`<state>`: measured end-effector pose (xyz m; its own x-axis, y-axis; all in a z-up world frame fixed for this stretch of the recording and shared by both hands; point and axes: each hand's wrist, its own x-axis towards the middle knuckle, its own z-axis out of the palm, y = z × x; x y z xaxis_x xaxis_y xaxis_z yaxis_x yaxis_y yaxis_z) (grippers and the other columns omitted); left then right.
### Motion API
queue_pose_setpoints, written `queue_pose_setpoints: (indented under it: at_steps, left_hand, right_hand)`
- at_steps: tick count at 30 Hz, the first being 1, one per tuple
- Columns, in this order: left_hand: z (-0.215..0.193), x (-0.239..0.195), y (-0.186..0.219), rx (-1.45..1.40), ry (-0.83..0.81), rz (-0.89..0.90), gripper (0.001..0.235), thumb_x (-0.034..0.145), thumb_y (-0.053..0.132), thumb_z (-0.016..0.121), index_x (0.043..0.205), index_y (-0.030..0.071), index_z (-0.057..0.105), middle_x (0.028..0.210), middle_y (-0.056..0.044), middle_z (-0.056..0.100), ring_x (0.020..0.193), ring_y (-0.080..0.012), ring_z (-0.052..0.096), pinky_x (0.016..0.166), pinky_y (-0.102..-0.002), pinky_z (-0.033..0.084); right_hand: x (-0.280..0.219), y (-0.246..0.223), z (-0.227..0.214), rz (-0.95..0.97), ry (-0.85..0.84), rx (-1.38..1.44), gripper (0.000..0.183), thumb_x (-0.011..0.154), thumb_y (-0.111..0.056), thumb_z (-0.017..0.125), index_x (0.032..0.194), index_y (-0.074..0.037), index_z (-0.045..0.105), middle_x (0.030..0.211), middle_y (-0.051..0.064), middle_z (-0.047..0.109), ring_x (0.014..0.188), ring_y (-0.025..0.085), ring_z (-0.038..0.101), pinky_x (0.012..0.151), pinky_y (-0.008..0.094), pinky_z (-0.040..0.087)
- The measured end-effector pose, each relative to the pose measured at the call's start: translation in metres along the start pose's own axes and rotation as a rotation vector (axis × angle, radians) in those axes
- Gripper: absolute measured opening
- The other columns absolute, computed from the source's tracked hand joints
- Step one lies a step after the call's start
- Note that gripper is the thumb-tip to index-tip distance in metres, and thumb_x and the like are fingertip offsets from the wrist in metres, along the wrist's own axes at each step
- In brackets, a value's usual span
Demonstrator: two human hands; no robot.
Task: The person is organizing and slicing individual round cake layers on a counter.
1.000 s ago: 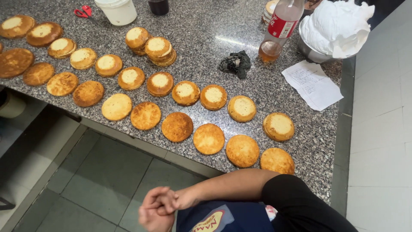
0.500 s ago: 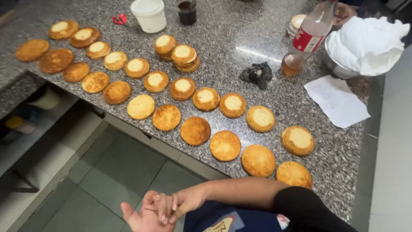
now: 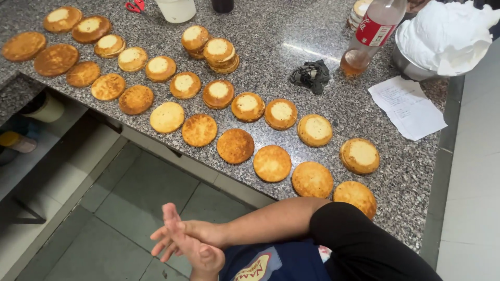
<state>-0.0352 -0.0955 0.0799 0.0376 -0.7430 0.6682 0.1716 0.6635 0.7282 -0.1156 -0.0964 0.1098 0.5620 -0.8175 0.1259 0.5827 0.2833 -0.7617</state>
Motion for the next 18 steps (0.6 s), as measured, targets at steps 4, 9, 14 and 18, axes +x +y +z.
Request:
queue_pose_setpoints:
  at_steps: [4, 9, 14, 18]
  left_hand:
    - [-0.002, 0.006, 0.007, 0.184, -0.198, 0.167, 0.070, 0.111, 0.064, 0.028, 0.153, 0.008, 0.039, 0.150, -0.024, 0.041, 0.137, -0.0420, 0.038, 0.118, -0.055, 0.024]
    - [-0.010, 0.019, 0.011, 0.361, -0.413, 0.345, 0.068, 0.112, 0.061, 0.026, 0.162, 0.015, 0.030, 0.168, -0.022, 0.024, 0.156, -0.0438, 0.019, 0.129, -0.059, 0.009]
    - [-0.018, 0.038, 0.005, 0.530, -0.495, 0.431, 0.072, 0.108, 0.062, 0.019, 0.168, 0.022, 0.022, 0.172, -0.016, 0.020, 0.162, -0.0375, 0.013, 0.131, -0.061, 0.001]
    - [-0.001, 0.038, 0.030, 0.434, -0.424, 0.300, 0.078, 0.106, 0.067, 0.017, 0.167, 0.019, 0.020, 0.175, -0.013, 0.015, 0.165, -0.0346, 0.007, 0.133, -0.060, 0.000]
  right_hand:
    - [-0.002, 0.001, 0.000, -0.080, 0.038, -0.066, 0.086, 0.102, -0.063, 0.052, 0.164, -0.008, 0.032, 0.152, 0.015, 0.052, 0.132, 0.027, 0.058, 0.104, 0.039, 0.046]
    - [0.028, 0.027, 0.018, -0.447, 0.129, 0.035, 0.085, 0.100, -0.063, 0.053, 0.163, -0.011, 0.030, 0.157, 0.016, 0.043, 0.140, 0.030, 0.047, 0.108, 0.045, 0.037]
    - [0.008, 0.019, 0.005, -0.889, 0.188, 0.080, 0.079, 0.104, -0.060, 0.049, 0.163, -0.014, 0.021, 0.170, 0.015, 0.023, 0.159, 0.035, 0.022, 0.131, 0.050, 0.021]
    - [-0.004, -0.005, 0.010, -0.585, 0.060, -0.225, 0.085, 0.107, -0.054, 0.050, 0.170, -0.014, 0.010, 0.176, 0.007, 0.014, 0.165, 0.030, 0.013, 0.135, 0.048, 0.017]
